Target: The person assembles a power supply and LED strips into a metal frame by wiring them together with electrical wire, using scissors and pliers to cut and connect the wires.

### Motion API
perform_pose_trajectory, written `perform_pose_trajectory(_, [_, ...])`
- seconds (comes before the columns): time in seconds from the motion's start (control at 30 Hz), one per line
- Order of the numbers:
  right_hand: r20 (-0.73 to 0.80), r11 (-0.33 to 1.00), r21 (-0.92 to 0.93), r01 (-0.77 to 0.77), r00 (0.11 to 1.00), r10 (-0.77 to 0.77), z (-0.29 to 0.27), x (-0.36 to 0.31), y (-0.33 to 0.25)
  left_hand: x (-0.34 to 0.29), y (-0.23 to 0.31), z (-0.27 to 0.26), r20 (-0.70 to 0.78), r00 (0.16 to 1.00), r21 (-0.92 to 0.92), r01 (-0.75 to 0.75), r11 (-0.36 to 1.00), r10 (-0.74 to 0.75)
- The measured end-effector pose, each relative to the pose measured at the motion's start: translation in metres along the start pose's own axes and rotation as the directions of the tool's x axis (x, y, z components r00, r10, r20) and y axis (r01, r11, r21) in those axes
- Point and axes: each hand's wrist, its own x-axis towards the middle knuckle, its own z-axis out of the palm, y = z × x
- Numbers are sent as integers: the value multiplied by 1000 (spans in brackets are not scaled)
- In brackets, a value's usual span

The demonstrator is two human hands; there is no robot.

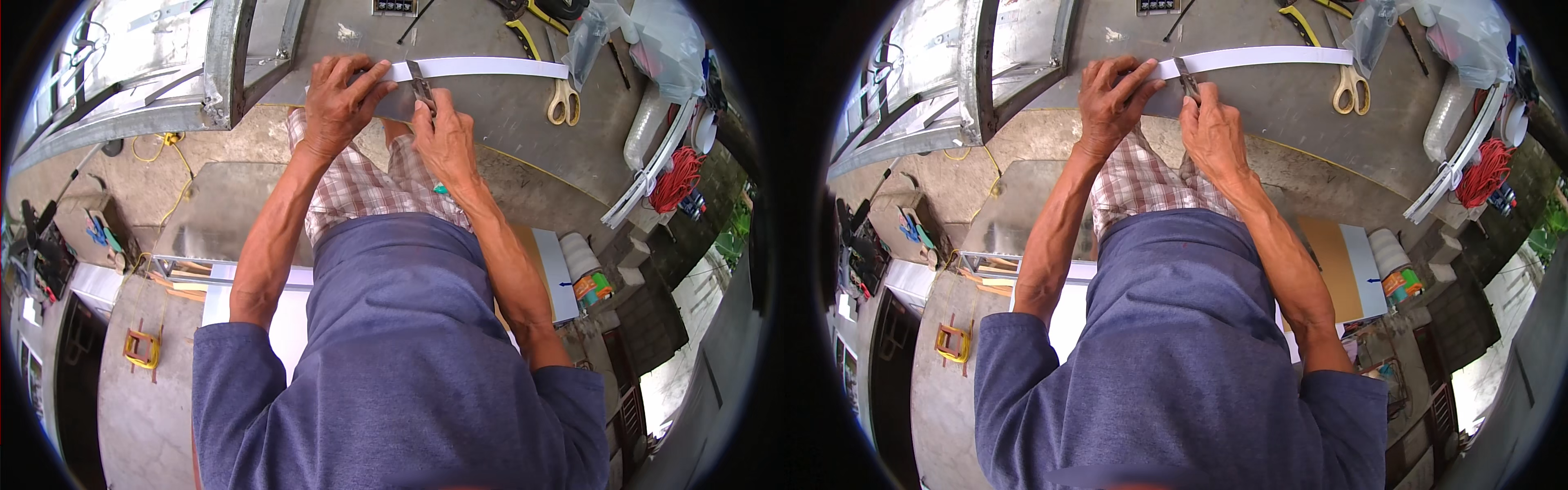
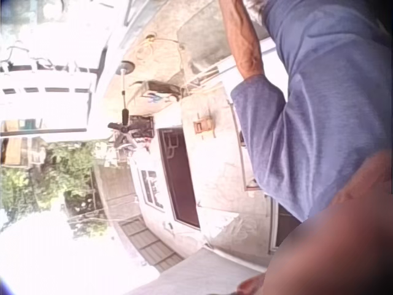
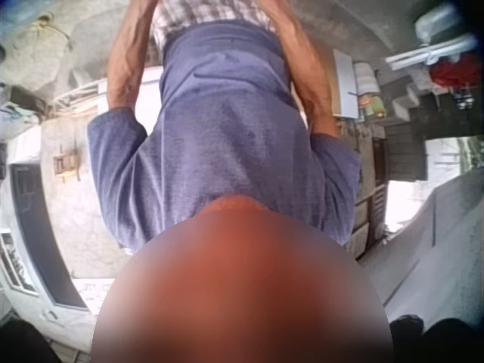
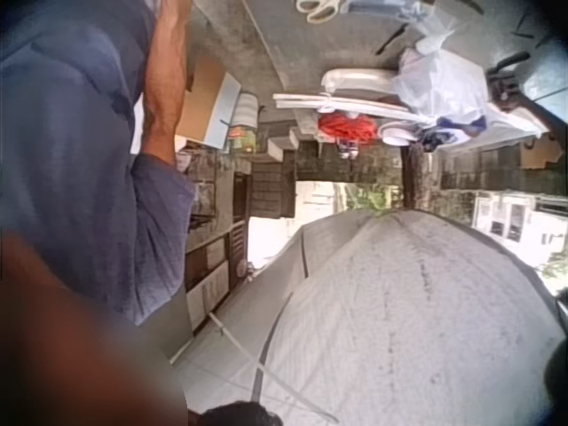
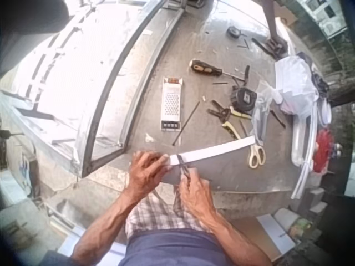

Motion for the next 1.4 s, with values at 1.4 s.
perform_pose_trajectory(1.4, [-92,977,-184,105,988,-123,8,1,-8,3,3,-3,48,998,-6,34,999,-34])
